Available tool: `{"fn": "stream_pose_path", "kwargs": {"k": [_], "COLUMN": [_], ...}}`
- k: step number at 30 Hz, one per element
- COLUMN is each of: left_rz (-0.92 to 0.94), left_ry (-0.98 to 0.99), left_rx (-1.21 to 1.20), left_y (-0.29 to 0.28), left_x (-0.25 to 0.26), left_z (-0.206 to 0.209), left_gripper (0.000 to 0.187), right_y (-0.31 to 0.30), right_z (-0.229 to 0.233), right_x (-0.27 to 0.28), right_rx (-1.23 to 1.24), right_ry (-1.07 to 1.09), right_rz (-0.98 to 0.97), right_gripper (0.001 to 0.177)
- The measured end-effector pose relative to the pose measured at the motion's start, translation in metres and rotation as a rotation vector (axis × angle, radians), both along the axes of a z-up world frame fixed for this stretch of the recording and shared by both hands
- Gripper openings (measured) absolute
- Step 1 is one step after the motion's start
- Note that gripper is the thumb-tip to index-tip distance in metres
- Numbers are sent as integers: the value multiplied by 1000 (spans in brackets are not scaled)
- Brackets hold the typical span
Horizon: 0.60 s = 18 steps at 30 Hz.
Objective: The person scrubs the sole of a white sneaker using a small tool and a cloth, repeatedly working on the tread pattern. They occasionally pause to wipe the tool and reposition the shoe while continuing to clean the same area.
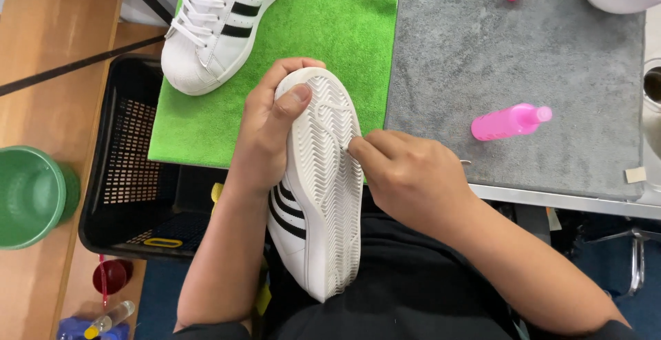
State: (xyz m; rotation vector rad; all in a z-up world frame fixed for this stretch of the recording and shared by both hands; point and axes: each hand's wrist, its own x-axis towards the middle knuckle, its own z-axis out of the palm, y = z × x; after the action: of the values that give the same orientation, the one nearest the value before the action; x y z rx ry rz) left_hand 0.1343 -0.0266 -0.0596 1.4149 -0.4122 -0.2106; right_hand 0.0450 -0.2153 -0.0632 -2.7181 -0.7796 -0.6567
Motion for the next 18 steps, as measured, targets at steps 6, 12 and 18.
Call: {"fn": "stream_pose_path", "kwargs": {"k": [6,12,18], "left_rz": [23,-150,-374], "left_ry": [142,49,45], "left_rx": [-222,-512,-307], "left_y": [21,50,56], "left_x": [-5,9,43], "left_z": [28,52,77], "left_gripper": [60,51,52], "right_y": [-33,-74,-87], "right_z": [0,-85,-165], "right_x": [-12,-77,-99], "right_rx": [927,1013,1254], "right_ry": [418,706,692], "right_rz": [98,-275,-247], "right_gripper": [15,12,12]}}
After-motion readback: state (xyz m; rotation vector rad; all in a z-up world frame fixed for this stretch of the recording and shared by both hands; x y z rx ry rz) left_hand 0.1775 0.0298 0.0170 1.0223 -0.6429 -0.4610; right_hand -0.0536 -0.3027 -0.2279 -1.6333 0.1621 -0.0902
